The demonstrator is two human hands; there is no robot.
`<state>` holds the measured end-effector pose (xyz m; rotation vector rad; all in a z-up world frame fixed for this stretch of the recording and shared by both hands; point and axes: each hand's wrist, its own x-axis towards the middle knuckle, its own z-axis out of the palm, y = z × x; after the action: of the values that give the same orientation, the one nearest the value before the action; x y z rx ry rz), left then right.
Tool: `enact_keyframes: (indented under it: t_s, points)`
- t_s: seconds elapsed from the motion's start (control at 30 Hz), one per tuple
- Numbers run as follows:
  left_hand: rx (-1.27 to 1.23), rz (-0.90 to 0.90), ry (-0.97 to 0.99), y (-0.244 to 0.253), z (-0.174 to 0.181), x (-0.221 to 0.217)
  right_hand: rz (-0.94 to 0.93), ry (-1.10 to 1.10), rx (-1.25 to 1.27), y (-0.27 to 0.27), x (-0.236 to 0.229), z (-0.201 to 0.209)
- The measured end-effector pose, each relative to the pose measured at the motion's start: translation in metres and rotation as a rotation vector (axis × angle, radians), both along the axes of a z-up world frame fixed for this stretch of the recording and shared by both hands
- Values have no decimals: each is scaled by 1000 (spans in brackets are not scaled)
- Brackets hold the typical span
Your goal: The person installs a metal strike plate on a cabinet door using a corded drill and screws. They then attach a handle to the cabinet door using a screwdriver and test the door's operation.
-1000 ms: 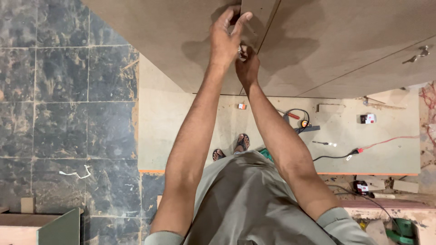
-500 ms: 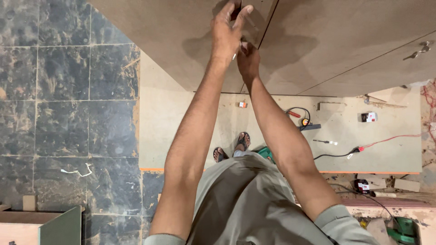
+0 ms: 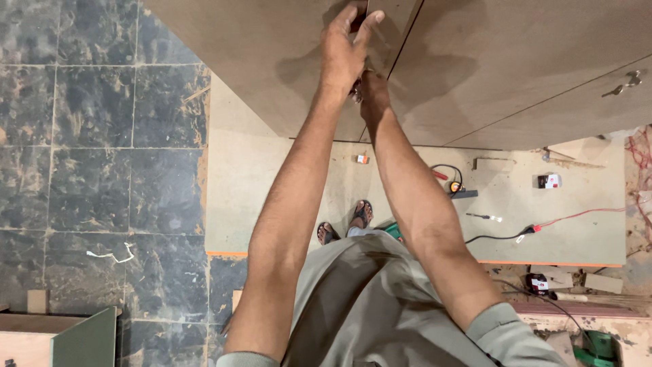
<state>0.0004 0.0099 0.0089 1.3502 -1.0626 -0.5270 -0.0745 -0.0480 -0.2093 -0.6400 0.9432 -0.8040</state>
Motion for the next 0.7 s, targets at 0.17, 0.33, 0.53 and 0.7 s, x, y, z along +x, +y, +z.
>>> enact_keyframes:
  t_s: [0.17,0.33,0.53,0.7]
  points:
    - [39,7,16,4,8,0,-95,-284,258,-4,5,-5]
    - [24,-5,55,3,8,-3,-149,58,-52,-1,6,-14]
    - [-8,-19,74,1,1,0,-168,59,13,0,8,-4]
    - [21,-9,61,-4,-8,-1,-59,-13,85,-3,-3,15]
